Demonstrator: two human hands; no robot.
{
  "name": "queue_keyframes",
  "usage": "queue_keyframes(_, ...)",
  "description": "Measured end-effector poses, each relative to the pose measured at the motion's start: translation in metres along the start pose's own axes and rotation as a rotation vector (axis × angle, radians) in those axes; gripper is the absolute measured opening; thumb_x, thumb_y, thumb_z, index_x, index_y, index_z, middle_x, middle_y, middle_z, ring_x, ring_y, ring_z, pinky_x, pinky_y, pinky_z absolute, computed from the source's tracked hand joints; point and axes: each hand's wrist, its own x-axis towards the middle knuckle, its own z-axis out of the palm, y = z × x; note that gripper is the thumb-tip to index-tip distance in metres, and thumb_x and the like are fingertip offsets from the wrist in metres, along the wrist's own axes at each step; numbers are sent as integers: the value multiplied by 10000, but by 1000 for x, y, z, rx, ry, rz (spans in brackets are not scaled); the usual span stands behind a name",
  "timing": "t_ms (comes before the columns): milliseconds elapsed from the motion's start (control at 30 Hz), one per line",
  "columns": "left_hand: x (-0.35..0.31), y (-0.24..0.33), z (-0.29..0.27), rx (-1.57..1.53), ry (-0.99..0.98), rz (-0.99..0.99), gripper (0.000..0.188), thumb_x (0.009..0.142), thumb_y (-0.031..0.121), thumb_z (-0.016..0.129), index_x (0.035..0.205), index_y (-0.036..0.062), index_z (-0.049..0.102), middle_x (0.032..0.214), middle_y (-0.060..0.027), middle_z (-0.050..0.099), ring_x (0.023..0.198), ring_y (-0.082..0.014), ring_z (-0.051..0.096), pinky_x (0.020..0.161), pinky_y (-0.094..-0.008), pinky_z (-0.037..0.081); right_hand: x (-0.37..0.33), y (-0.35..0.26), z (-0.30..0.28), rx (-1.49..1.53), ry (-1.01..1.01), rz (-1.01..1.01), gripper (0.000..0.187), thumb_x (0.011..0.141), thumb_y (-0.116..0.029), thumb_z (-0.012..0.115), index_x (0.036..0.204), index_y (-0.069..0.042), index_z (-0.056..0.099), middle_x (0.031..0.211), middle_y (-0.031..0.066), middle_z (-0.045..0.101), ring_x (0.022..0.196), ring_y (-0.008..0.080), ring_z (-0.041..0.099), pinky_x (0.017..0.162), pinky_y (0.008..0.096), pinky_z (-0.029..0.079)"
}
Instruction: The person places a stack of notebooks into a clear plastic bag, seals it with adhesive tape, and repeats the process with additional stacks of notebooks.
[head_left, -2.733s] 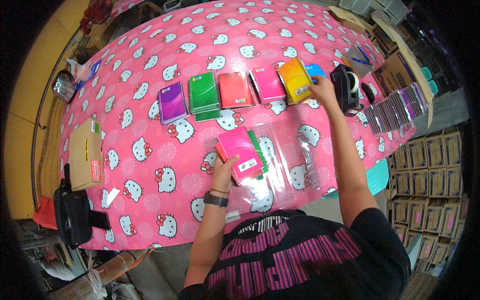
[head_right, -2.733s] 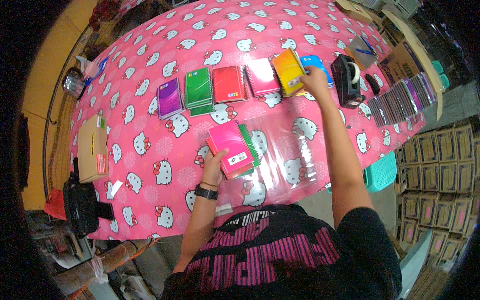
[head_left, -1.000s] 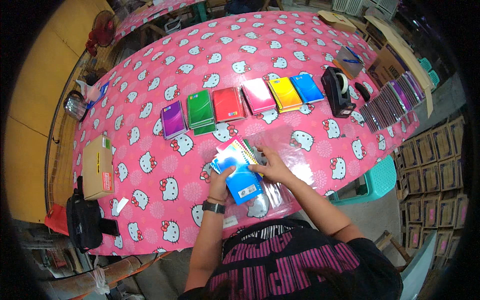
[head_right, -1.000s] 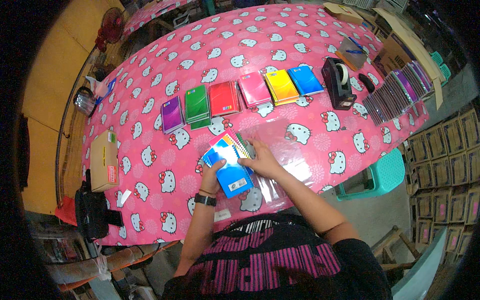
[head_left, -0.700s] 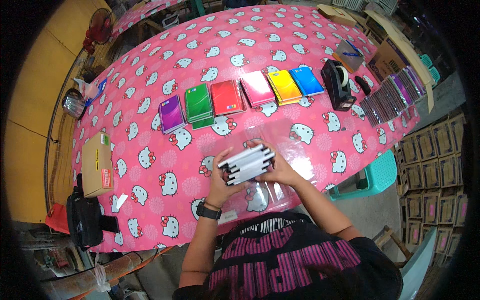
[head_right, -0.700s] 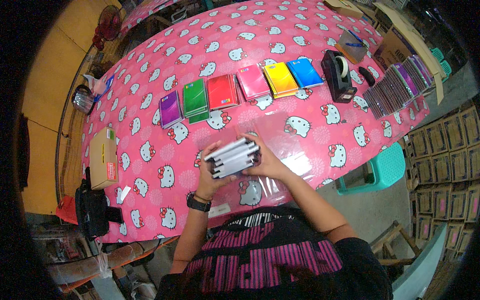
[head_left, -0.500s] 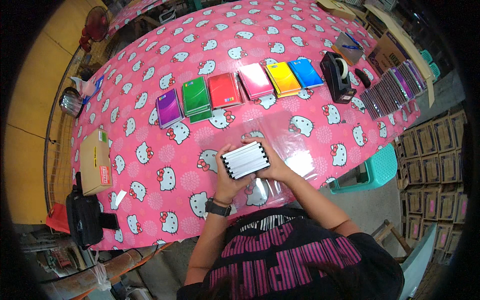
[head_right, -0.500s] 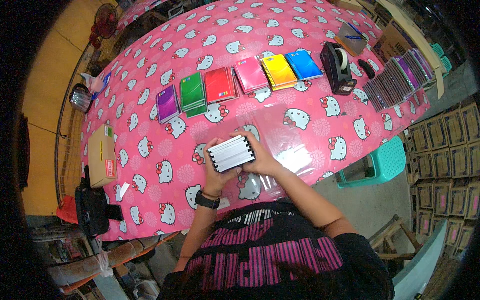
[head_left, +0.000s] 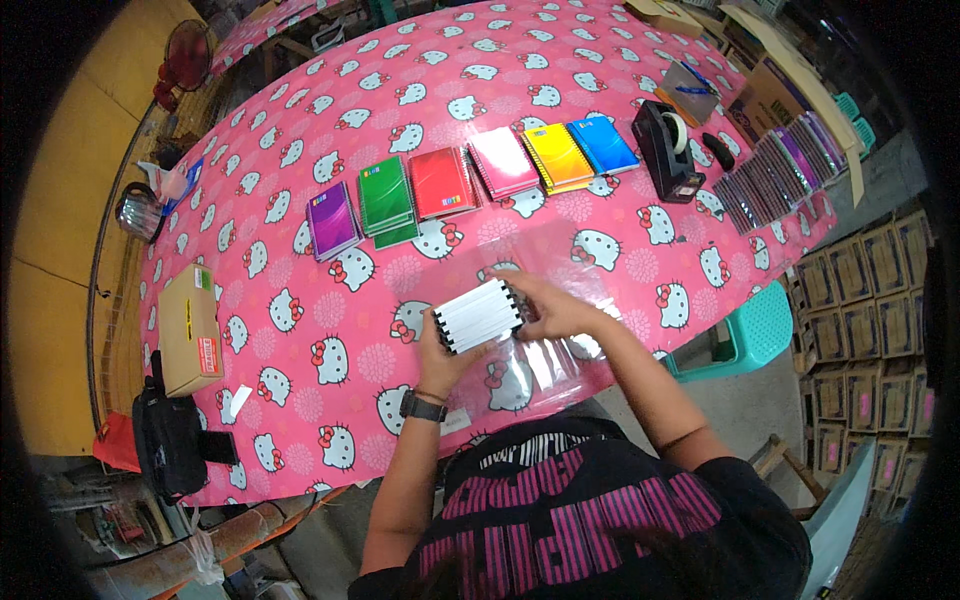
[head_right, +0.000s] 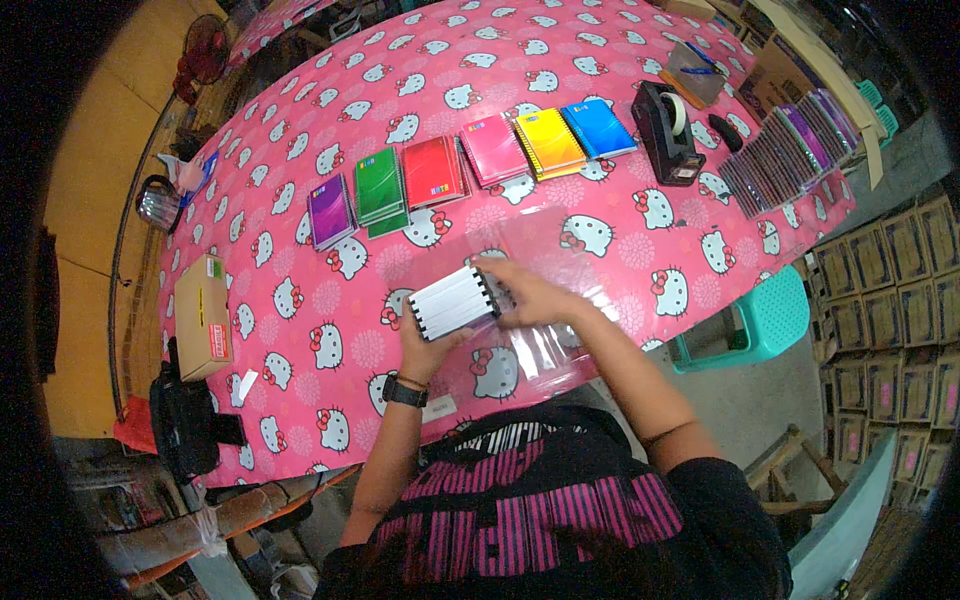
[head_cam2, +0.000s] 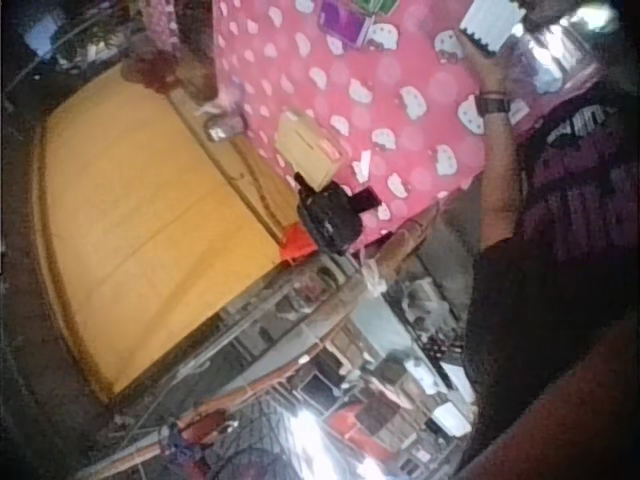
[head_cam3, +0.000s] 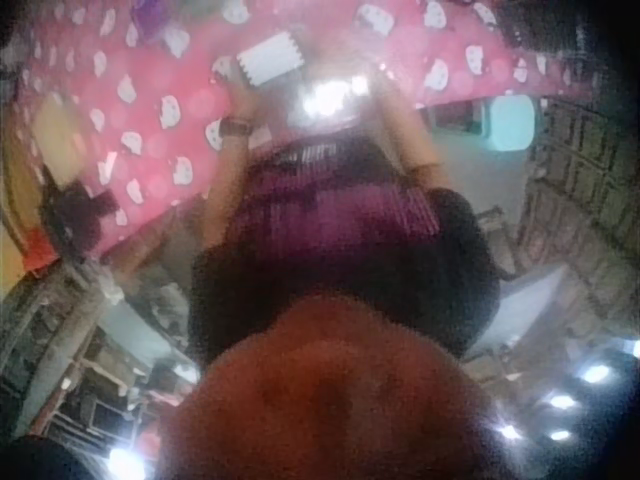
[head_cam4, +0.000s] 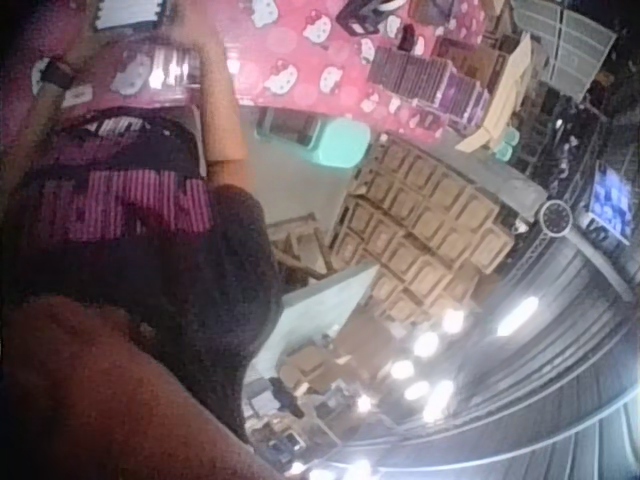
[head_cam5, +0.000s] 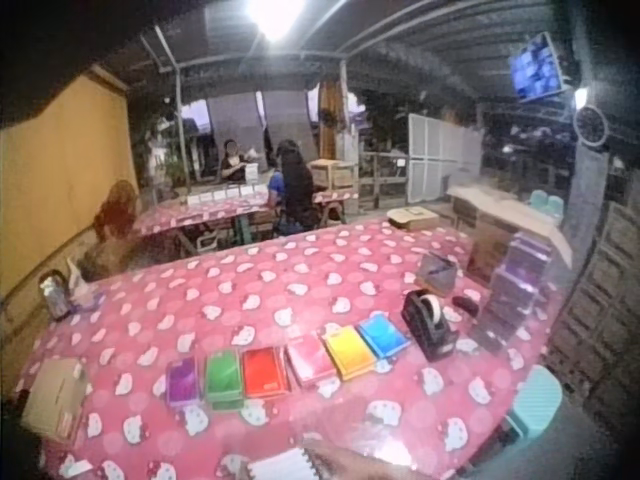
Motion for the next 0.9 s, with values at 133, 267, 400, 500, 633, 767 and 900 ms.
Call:
queue_keyframes(133, 12, 39, 13, -165, 69, -106, 601, 666, 44, 791, 1146, -11, 433, 1029, -125, 600, 896, -185, 612, 781, -311, 524, -20, 38, -43, -485, 380, 330, 352, 743, -137, 633, 1085, -62, 608, 1067, 161, 562, 1030, 351, 505, 909, 406, 422)
queue_keyframes(267, 24, 33, 27, -451, 40, -420, 488, 742, 126, 742, 1134, -27, 496, 1016, -116, 612, 879, -190, 615, 778, -315, 514, -20, 75, -45, -774, 584, 356, 189, 742, -174, 654, 893, -59, 658, 864, 122, 549, 871, 304, 520, 788, 411, 451)
queue_keyframes(400, 22, -2, 39, -233, 147, -604, 463, 727, 235, 769, 1050, -37, 579, 952, -113, 643, 829, -172, 626, 736, -298, 508, -19, 89, -39, -740, 599, 256, 95, 733, -146, 624, 748, -57, 653, 816, 102, 558, 852, 289, 519, 726, 410, 444)
queue_keyframes(500, 21, -18, 28, 2, 136, -631, 539, 689, 381, 776, 986, -40, 618, 904, -152, 666, 784, -215, 647, 701, -319, 513, -17, 91, -39, -763, 565, 225, 82, 723, -117, 593, 687, -56, 634, 795, 96, 560, 837, 282, 517, 696, 408, 436)
queue_keyframes(633, 32, 8, 38, 526, 95, -525, 665, 674, 568, 707, 977, -20, 634, 866, -180, 644, 822, -292, 617, 749, -365, 480, -11, 92, -46, -797, 579, 204, 73, 705, -97, 597, 663, -40, 614, 746, 112, 546, 789, 297, 514, 663, 423, 430)
queue_keyframes(767, 6, -25, 28, 662, 191, -389, 602, 781, 532, 613, 1014, -23, 605, 837, -184, 589, 850, -333, 553, 785, -405, 431, -7, 78, -42, -852, 521, 195, 97, 741, -98, 541, 694, -39, 603, 841, 121, 560, 861, 291, 517, 718, 423, 415)
queue_keyframes(900, -11, -17, 26, 569, 157, -338, 495, 895, 433, 493, 1102, -12, 557, 877, -216, 549, 890, -354, 523, 798, -429, 412, -9, 84, -40, -902, 454, 183, 162, 780, -135, 485, 817, -50, 618, 931, 123, 559, 960, 274, 508, 792, 426, 383)
